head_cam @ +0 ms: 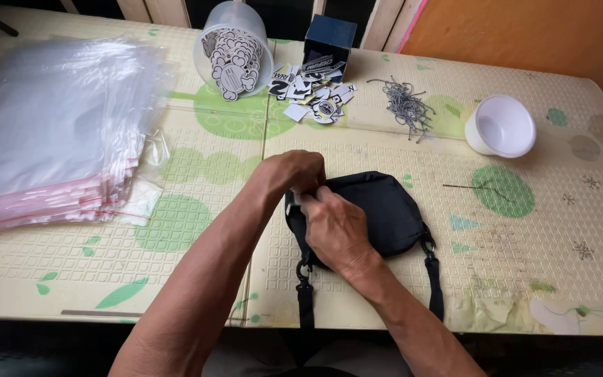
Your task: The person cleans a black bag with a blue brush, then places a white sticker on it. They attach a metal chain to the bag's zipper pull and add a small cartoon sticker to the chain.
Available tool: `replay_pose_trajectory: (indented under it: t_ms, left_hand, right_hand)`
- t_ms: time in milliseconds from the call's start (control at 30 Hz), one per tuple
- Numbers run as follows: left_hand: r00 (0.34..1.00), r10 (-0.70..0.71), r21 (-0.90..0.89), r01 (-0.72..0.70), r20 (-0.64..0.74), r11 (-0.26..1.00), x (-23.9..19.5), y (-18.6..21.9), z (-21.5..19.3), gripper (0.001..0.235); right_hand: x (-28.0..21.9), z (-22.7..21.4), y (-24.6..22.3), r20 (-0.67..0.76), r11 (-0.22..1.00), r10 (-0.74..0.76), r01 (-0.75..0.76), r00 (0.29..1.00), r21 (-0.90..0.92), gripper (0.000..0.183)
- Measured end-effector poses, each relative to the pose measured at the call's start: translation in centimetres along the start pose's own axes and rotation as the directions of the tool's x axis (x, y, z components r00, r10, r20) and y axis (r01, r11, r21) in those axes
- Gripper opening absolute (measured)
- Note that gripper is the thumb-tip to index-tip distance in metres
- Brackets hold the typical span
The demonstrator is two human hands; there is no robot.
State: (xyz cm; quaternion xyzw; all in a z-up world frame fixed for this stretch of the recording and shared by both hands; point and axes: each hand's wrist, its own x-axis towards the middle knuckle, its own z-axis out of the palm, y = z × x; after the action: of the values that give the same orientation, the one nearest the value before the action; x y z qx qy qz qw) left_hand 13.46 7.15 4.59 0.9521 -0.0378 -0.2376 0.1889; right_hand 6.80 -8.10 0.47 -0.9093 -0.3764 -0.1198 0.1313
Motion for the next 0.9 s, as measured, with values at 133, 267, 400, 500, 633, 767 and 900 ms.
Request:
replay_pose_trajectory:
  t_ms: [133,267,400,500,633,767,900]
  left_hand:
    - [1.0,0.009,-0.022,-0.01,-0.007,1.0,-1.1,0.1,0.2,0.026]
    - [0.998,0.066,-0.127,-0.066,-0.009,0.99,-4.1,0.5,-0.5,0.019]
    - [0.993,0.108,-0.087,-0.112,-0.045,0.99,-5.6,0.9,-0.6,0.014]
    - [0.987,0.079,-0.017,-0.082,-0.139,0.997,-6.3,1.0,0.9,0.021]
    - [0.968,0.117,0.253,-0.058,-0.223,0.966,-7.7,4.6,2.2,0.036]
    - [0.898,0.285,0.087,-0.272,-0.335,0.958,-7.1,9.0,5.7,0.045]
    - [0.894,0.254,-0.1,-0.31,-0.37,0.945,-6.9,12.8,9.1,0.093]
  right_hand:
    - [-1.9,-7.0,-1.6,0.2,0.999,0.045,-0.047,0.979,0.008,0.02]
    - [-4.5,-13.1,-2.2,0.488,0.951,-0.174,0.018,0.856,0.308,0.018]
    - [-8.9,-14.4,-1.2,0.298,0.736,-0.093,-0.136,0.95,0.663,0.035]
    - [-9.6,-12.5,3.5,0.158,0.685,0.546,-0.547,0.823,0.481,0.045]
    - [-10.7,-8.0,12.6,0.042,0.584,0.769,-0.728,0.638,0.359,0.036]
    - [-10.2,-5.5,13.8,0.191,0.424,0.767,-0.707,0.613,0.567,0.036]
    - [-9.1,-6.9,8.6,0.361,-0.005,0.648,-0.47,0.671,0.883,0.02]
